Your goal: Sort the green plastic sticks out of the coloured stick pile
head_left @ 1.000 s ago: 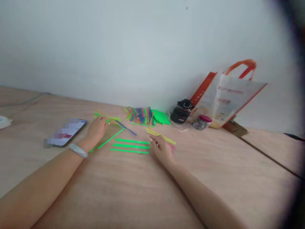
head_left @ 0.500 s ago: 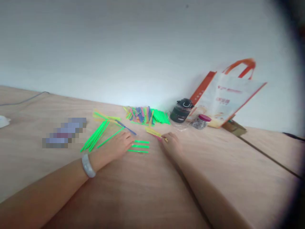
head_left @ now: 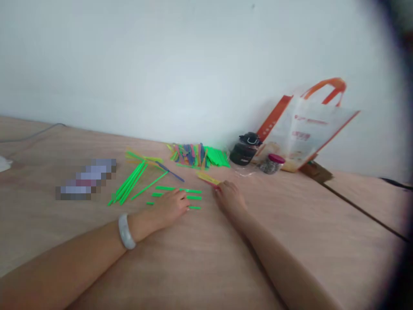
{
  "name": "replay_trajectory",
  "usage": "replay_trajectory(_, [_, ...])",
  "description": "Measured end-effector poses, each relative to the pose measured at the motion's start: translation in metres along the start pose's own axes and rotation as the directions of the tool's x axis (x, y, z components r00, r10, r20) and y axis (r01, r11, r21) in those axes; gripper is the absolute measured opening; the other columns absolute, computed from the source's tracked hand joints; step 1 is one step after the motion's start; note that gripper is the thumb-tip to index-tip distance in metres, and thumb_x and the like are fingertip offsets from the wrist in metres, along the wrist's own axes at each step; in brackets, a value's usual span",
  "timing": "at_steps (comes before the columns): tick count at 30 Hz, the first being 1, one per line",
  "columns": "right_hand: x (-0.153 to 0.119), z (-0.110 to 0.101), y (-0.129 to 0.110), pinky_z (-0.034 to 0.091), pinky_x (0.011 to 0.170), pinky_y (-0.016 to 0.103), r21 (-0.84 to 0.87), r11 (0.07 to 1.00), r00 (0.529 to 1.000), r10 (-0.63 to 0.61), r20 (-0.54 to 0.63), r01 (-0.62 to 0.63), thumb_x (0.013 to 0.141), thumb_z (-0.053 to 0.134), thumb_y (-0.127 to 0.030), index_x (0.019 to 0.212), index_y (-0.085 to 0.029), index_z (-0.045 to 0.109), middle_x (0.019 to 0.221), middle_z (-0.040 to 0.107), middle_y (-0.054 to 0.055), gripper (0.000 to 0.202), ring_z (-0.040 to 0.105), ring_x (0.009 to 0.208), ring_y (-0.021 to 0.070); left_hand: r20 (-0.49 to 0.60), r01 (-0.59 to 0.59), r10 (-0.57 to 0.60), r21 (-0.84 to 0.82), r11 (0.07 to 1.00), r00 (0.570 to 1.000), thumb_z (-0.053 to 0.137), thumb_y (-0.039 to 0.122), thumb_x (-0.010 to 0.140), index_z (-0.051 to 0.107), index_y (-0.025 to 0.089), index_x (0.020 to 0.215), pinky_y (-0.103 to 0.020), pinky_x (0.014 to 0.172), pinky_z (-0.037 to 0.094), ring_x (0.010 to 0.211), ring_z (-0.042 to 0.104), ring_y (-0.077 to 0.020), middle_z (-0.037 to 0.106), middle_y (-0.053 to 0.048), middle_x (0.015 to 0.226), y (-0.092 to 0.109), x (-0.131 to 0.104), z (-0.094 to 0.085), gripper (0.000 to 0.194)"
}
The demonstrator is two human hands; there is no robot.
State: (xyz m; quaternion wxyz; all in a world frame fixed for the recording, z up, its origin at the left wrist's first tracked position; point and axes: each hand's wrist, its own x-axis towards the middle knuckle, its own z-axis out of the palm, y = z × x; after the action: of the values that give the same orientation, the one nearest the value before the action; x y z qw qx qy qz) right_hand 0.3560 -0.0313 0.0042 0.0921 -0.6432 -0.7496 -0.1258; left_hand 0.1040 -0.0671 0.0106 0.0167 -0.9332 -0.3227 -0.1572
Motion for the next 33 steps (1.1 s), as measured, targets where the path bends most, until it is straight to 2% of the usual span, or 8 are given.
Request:
replay_trajectory(5, [0.000, 0.000, 0.000, 0.040, 0.074, 0.033, 0.038, 0.999, 0.999, -0.007, -0.052, 0.009, 0.085, 0.042, -0.017, 0.079, -0.016, 0.062, 0.085, 0.062, 0.014, 0.020, 0.055, 0.083, 0.0224, -0.013, 0.031, -0.031, -0.013, 0.999, 0.999, 0.045, 0.021, 0.092, 0.061, 0.017, 0.092, -0.034, 0.082, 0.044, 0.091, 0.055, -0.0195, 0.062, -0.006, 0.094, 0.005, 0.003, -0.003, 0.017])
replay_trajectory(8, [0.000, -0.001, -0.001, 0.040, 0.073, 0.031, 0.028, 0.999, 0.997, -0.027, -0.076, 0.029, 0.085, 0.044, -0.020, 0.077, -0.017, 0.060, 0.083, 0.062, 0.012, 0.018, 0.055, 0.082, 0.0214, -0.038, 0.057, -0.059, -0.032, 0.998, 0.998, 0.043, 0.023, 0.093, 0.060, 0.017, 0.095, -0.034, 0.083, 0.044, 0.091, 0.056, -0.0190, 0.063, -0.005, 0.094, 0.005, 0.002, -0.004, 0.018])
replay_trajectory(11, [-0.002, -0.004, -0.005, 0.039, 0.070, 0.029, 0.073, 0.997, 0.997, -0.009, -0.083, 0.015, 0.084, 0.045, -0.022, 0.076, -0.017, 0.059, 0.080, 0.063, 0.011, 0.017, 0.056, 0.078, 0.0199, -0.074, 0.043, -0.046, -0.034, 0.998, 0.996, 0.040, 0.025, 0.094, 0.058, 0.019, 0.105, -0.034, 0.084, 0.045, 0.095, 0.055, -0.0195, 0.061, -0.005, 0.100, 0.002, 0.001, -0.001, 0.022])
replay_trajectory(13, [-0.005, -0.006, -0.012, 0.038, 0.065, 0.027, 0.184, 0.983, 0.995, 0.036, -0.088, -0.019, 0.084, 0.043, -0.022, 0.079, -0.018, 0.059, 0.077, 0.063, 0.008, 0.017, 0.056, 0.073, 0.0178, -0.113, 0.045, -0.050, -0.046, 0.998, 0.992, 0.039, 0.024, 0.094, 0.054, 0.021, 0.116, -0.034, 0.084, 0.046, 0.097, 0.055, -0.0194, 0.059, -0.006, 0.103, -0.001, 0.000, 0.002, 0.027])
replay_trajectory(16, [-0.011, -0.008, -0.028, 0.038, 0.062, 0.025, 0.425, 0.905, 0.991, 0.073, -0.112, -0.019, 0.085, 0.042, -0.026, 0.084, -0.019, 0.059, 0.074, 0.064, 0.003, 0.018, 0.057, 0.069, 0.0159, -0.162, 0.053, -0.065, -0.078, 0.996, 0.985, 0.037, 0.022, 0.094, 0.050, 0.022, 0.124, -0.032, 0.079, 0.048, 0.092, 0.056, -0.0184, 0.057, -0.007, 0.102, -0.004, 0.000, 0.007, 0.033])
replay_trajectory(21, [-0.016, -0.007, -0.052, 0.044, 0.068, 0.027, 0.715, 0.695, 0.994, 0.005, -0.105, 0.072, 0.085, 0.040, -0.026, 0.085, -0.020, 0.062, 0.082, 0.067, 0.003, 0.023, 0.060, 0.077, 0.0169, -0.191, 0.060, -0.077, -0.096, 0.994, 0.978, 0.038, 0.020, 0.093, 0.049, 0.022, 0.126, -0.030, 0.077, 0.049, 0.089, 0.055, -0.0171, 0.055, -0.007, 0.103, -0.005, 0.000, 0.007, 0.035])
replay_trajectory(28, [-0.018, -0.010, -0.063, 0.048, 0.074, 0.031, 0.851, 0.520, 0.996, 0.005, -0.094, 0.078, 0.083, 0.042, -0.026, 0.088, -0.020, 0.066, 0.084, 0.068, 0.003, 0.025, 0.061, 0.079, 0.0173, -0.122, 0.098, -0.104, -0.061, 0.993, 0.987, 0.037, 0.020, 0.093, 0.051, 0.021, 0.123, -0.028, 0.071, 0.048, 0.082, 0.054, -0.0164, 0.054, -0.006, 0.097, -0.002, 0.000, -0.001, 0.034])
replay_trajectory(33, [-0.021, -0.009, -0.066, 0.048, 0.082, 0.035, 0.843, 0.529, 0.993, 0.021, -0.120, 0.091, 0.083, 0.045, -0.026, 0.096, -0.021, 0.067, 0.095, 0.069, 0.005, 0.026, 0.062, 0.089, 0.0189, -0.115, 0.132, -0.137, -0.042, 0.990, 0.984, 0.036, 0.018, 0.093, 0.051, 0.021, 0.123, -0.028, 0.073, 0.047, 0.085, 0.054, -0.0168, 0.055, -0.006, 0.097, -0.003, -0.001, 0.000, 0.033])
